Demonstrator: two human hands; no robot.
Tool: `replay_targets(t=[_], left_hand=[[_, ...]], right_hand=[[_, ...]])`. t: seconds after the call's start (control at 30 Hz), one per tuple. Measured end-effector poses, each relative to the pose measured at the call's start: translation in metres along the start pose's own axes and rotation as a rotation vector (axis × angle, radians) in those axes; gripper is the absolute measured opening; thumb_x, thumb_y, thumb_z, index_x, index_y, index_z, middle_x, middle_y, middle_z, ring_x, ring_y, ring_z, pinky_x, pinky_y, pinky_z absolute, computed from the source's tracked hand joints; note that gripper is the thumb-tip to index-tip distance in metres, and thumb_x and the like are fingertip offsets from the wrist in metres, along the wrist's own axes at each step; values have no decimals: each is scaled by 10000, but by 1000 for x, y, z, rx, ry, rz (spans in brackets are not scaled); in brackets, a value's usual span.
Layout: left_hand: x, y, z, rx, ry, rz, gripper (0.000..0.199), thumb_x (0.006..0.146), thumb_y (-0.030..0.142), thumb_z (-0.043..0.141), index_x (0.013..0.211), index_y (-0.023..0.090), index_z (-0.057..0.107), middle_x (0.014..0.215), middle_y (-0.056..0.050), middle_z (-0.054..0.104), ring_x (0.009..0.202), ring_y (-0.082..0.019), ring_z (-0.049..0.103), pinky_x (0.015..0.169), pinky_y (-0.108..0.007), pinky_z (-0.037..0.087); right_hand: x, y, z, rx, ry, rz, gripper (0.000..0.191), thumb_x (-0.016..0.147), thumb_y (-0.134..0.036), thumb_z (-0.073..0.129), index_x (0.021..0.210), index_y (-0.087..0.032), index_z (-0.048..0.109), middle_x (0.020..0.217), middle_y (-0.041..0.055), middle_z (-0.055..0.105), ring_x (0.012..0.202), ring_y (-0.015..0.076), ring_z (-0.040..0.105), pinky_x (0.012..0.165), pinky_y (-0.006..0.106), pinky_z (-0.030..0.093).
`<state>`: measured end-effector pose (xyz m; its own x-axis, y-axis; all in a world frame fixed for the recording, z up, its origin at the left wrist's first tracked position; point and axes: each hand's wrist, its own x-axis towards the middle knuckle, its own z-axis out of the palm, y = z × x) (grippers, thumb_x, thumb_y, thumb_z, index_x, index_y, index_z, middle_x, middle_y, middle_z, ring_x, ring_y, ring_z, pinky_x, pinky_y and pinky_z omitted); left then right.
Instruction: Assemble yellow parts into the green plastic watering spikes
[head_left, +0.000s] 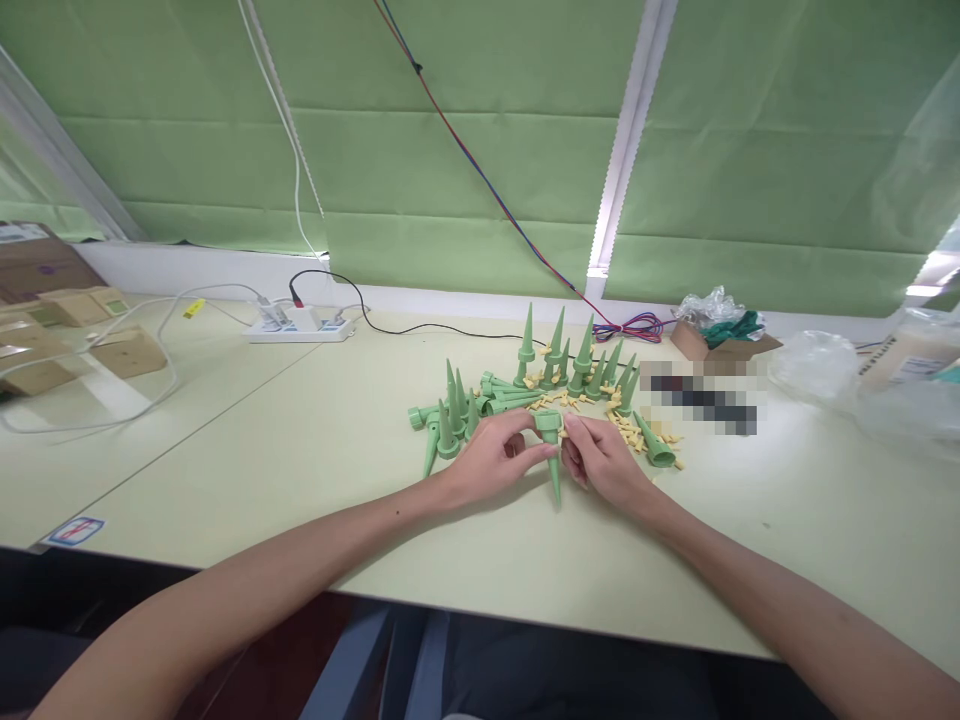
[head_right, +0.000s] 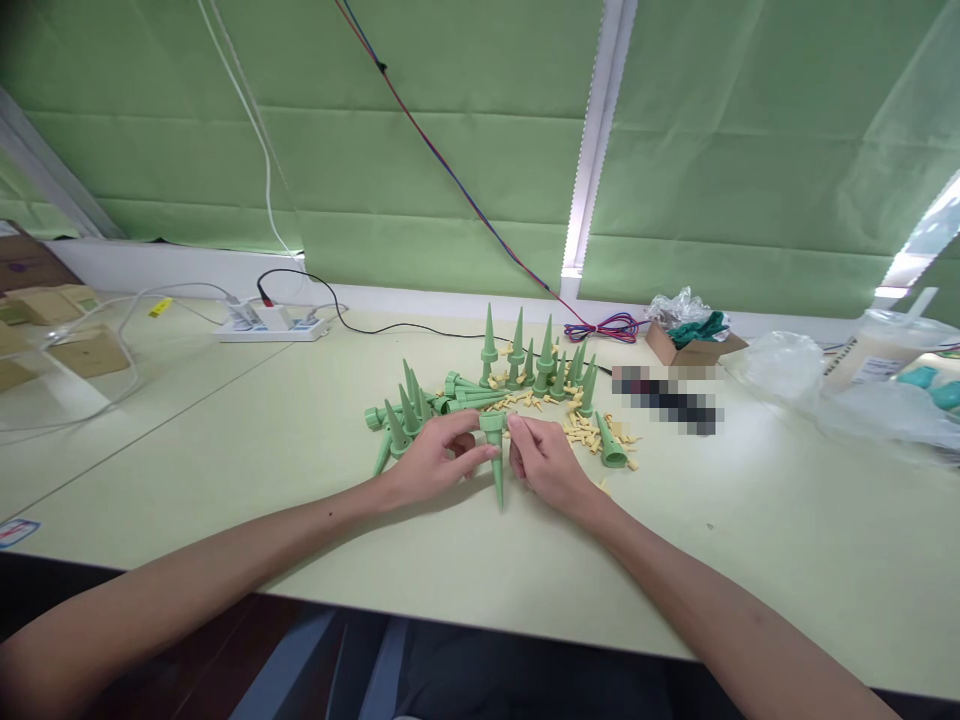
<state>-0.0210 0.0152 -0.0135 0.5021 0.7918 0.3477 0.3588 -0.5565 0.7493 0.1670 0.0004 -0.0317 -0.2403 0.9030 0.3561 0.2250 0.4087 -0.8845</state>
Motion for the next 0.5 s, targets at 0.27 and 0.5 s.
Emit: replay_targets(t=[0.27, 0.5], left_hand=[[-3, 0, 0, 120, 33, 145, 388, 933, 460, 566, 699, 184, 427, 721, 10, 439, 633, -121, 421, 562, -245, 352], [-3, -2, 0, 152, 32, 260, 212, 952, 372, 564, 921, 164, 590, 957, -63, 585, 613, -100, 490, 602, -248, 434]], right_hand=[[-1, -3, 0, -27, 40, -31, 626, 1015, -536, 357, 471, -227, 378, 394, -15, 452, 381, 114, 387, 457, 279, 335], [-1, -3, -1, -62, 40, -31, 638, 1012, -500, 371, 439, -220, 393, 393, -9, 466, 384, 111, 400, 473, 273, 351]])
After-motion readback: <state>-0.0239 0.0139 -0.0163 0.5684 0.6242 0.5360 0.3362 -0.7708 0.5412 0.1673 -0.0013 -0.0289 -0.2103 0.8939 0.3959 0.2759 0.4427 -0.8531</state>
